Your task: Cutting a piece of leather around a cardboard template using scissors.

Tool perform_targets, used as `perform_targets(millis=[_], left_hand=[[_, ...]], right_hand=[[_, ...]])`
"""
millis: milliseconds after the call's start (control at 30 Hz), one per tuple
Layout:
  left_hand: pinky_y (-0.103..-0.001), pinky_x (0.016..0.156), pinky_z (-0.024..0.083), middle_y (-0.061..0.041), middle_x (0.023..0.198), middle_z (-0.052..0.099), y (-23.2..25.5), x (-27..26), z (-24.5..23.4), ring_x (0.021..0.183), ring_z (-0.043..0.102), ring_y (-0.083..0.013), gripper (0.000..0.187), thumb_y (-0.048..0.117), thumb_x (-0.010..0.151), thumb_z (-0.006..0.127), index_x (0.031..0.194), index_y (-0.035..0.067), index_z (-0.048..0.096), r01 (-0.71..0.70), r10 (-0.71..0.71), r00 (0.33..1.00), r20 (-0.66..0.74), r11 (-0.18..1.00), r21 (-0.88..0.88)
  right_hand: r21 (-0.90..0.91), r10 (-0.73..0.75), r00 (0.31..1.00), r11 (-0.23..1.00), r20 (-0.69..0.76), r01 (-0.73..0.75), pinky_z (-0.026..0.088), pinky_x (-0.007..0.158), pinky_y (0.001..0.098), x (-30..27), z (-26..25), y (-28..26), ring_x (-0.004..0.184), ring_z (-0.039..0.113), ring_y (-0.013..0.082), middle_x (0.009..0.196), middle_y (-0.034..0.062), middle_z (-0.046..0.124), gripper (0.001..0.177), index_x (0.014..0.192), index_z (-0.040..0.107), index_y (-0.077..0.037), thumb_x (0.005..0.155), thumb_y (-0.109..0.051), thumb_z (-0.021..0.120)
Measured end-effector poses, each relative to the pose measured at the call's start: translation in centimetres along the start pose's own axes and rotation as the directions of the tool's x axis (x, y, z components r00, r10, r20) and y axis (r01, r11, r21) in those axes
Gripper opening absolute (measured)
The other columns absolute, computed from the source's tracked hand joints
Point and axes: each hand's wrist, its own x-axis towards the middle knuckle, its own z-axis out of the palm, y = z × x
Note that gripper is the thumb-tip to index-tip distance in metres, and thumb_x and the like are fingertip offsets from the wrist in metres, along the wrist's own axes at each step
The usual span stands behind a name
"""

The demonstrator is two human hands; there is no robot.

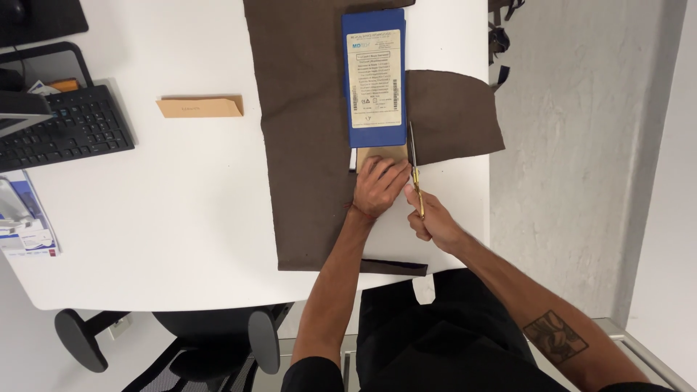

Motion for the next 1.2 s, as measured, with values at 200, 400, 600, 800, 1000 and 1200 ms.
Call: perform_targets(millis=[200,400,600,800,1000,1200], left_hand=[[-0.041,0.090,0.055,-0.004,0.109,0.074,-0.1,-0.4,0.4,0.102,0.065,-0.0203,0.015,0.010,0.090,0.074,0.102,0.003,0.079,0.012,-0.012,1.000,0.015,1.000,-0.015],[-0.042,0.092,0.055,-0.003,0.109,0.072,0.2,0.9,-1.3,0.103,0.066,-0.0211,0.015,0.010,0.088,0.076,0.102,0.004,0.078,0.037,-0.036,0.999,0.015,0.998,-0.041],[-0.047,0.096,0.049,-0.004,0.122,0.068,0.3,3.9,-3.6,0.113,0.060,-0.0262,0.031,0.020,0.085,0.082,0.113,0.009,0.075,0.193,-0.190,0.981,-0.047,0.977,0.091],[-0.057,0.105,0.042,-0.021,0.154,0.040,-0.9,10.4,-2.3,0.133,0.046,-0.0422,0.092,0.044,0.072,0.090,0.149,0.016,0.047,0.624,-0.622,0.780,-0.074,0.763,0.169],[-0.061,0.103,0.040,-0.022,0.157,0.038,-1.5,11.3,-0.5,0.132,0.046,-0.0447,0.113,0.039,0.055,0.091,0.154,0.025,0.038,0.774,-0.781,0.624,-0.024,0.613,0.159],[-0.064,0.106,0.040,-0.020,0.158,0.039,-2.7,11.4,-3.9,0.134,0.046,-0.0427,0.104,0.036,0.059,0.089,0.150,0.022,0.042,0.768,-0.748,0.640,-0.174,0.625,0.138]], right_hand=[[-0.005,0.029,0.999,1.000,-0.034,-0.029,0.017,0.036,0.0287,-0.1,0.5,0.2,0.040,0.018,0.0082,0.050,-0.0069,0.023,0.046,0.091,0.040,-0.014,0.098,-0.058,0.052],[0.000,0.019,1.000,1.000,0.000,-0.019,0.017,0.038,0.0282,-0.7,0.8,-0.1,0.041,0.017,0.0074,0.051,-0.0072,0.023,0.046,0.093,0.043,-0.016,0.097,-0.061,0.048],[-0.003,0.016,1.000,1.000,0.013,-0.016,0.016,0.039,0.0282,-0.5,0.4,0.5,0.042,0.016,0.0077,0.052,-0.0074,0.021,0.050,0.090,0.038,-0.018,0.095,-0.067,0.048],[-0.014,0.006,1.000,1.000,0.005,-0.006,0.017,0.039,0.0287,-0.9,0.8,0.1,0.043,0.017,0.0081,0.053,-0.0072,0.021,0.053,0.085,0.034,-0.018,0.094,-0.068,0.049],[-0.028,-0.001,1.000,1.000,-0.005,0.001,0.018,0.038,0.0293,-0.5,0.5,0.6,0.043,0.016,0.0085,0.052,-0.0068,0.022,0.053,0.085,0.034,-0.018,0.095,-0.068,0.048],[-0.021,0.003,1.000,1.000,0.000,-0.003,0.017,0.038,0.0292,-0.4,0.4,0.2,0.043,0.015,0.0079,0.052,-0.0070,0.021,0.053,0.083,0.032,-0.018,0.095,-0.067,0.049]])
